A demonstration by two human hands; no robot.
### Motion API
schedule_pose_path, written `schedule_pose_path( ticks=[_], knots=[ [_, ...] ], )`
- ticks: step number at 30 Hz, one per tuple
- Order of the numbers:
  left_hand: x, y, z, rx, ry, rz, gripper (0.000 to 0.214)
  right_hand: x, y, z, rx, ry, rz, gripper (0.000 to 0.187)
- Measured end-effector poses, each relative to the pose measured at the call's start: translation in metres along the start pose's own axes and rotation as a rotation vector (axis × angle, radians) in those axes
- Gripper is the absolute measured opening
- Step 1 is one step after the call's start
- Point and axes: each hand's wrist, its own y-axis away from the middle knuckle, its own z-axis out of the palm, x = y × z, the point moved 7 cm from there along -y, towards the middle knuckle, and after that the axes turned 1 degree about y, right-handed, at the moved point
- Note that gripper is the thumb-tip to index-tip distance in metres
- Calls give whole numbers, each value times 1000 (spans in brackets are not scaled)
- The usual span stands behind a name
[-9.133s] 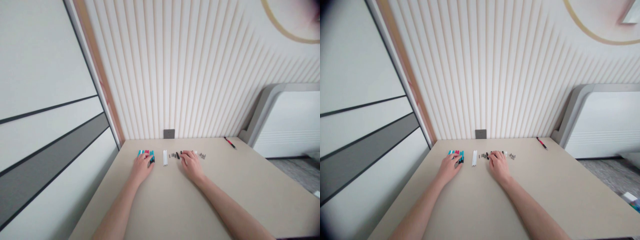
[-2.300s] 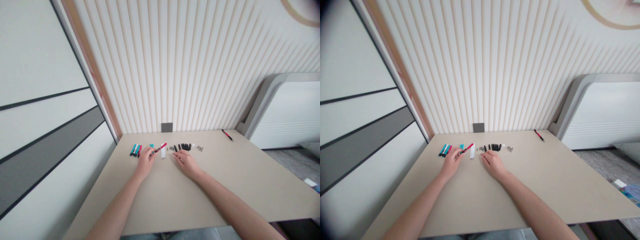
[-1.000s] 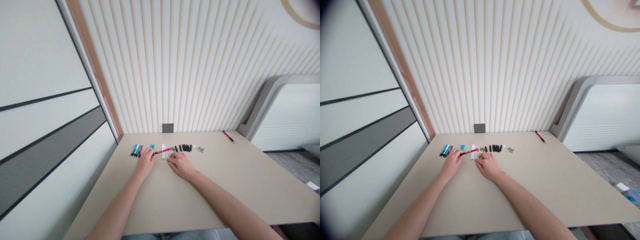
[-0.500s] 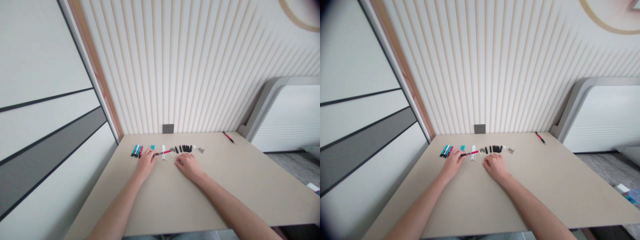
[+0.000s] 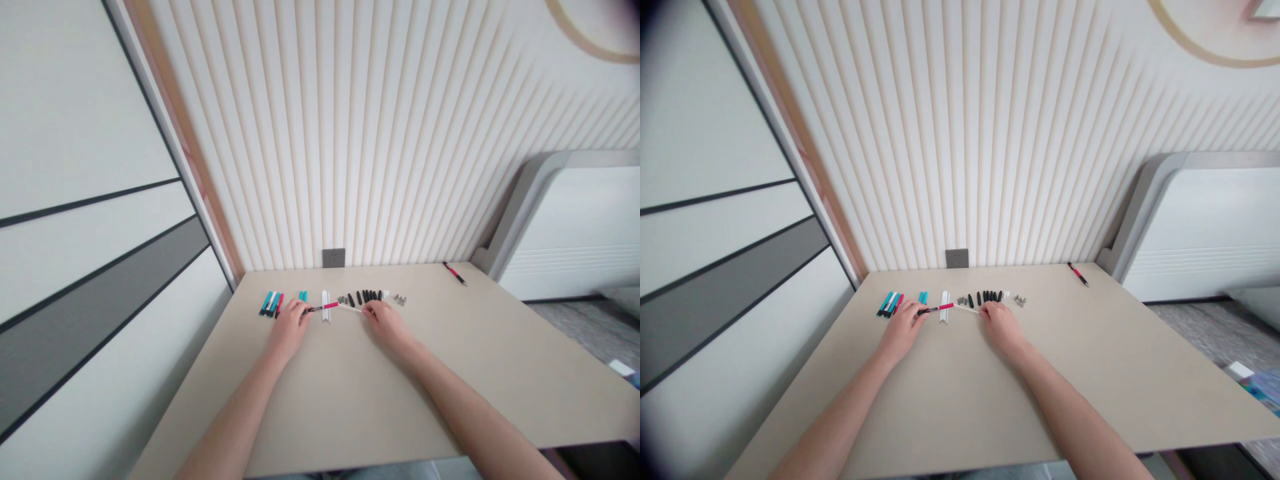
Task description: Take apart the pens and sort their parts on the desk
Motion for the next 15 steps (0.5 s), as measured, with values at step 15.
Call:
schedule_pose_path(
  ticks=[15],
  knots=[
    [-3,0,2,-21,-25,-28,13,-1,-2,-11,23,-57,-77,22]
  ],
)
